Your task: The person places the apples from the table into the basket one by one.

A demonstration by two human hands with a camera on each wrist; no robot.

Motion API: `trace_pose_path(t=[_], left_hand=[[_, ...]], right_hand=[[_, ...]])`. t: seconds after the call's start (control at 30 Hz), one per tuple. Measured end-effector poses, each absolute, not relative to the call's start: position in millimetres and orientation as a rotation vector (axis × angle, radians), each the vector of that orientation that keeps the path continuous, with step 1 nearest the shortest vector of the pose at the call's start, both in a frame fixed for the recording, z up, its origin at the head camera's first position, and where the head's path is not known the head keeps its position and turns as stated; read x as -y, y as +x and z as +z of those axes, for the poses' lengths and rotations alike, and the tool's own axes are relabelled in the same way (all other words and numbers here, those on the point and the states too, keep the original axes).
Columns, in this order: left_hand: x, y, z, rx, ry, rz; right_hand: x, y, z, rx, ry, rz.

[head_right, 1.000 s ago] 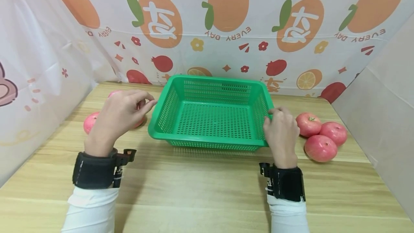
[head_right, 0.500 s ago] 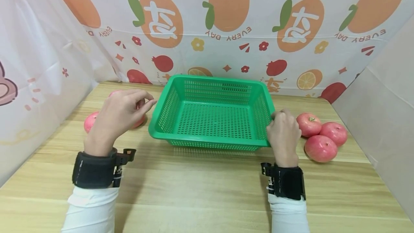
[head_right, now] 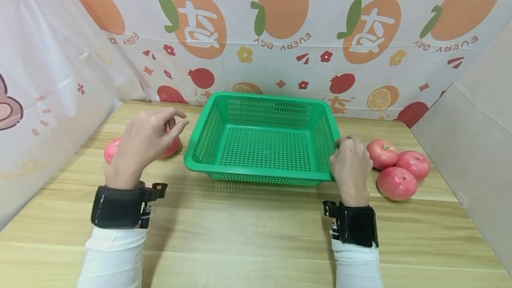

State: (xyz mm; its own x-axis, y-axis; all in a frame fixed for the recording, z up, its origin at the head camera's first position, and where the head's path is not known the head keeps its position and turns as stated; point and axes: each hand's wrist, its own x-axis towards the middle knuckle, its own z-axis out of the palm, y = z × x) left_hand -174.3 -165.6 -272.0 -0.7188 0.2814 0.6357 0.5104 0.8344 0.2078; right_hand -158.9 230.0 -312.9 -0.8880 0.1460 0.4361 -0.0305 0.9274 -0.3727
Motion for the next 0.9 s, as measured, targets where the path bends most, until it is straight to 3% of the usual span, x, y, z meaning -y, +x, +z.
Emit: trace_pose_path(t=[0.9], left_hand=[[180, -190, -293, 2.430, -0.442, -0.559]], right_hand=[[-233, -159, -312, 2.623, -0.043, 0.521]])
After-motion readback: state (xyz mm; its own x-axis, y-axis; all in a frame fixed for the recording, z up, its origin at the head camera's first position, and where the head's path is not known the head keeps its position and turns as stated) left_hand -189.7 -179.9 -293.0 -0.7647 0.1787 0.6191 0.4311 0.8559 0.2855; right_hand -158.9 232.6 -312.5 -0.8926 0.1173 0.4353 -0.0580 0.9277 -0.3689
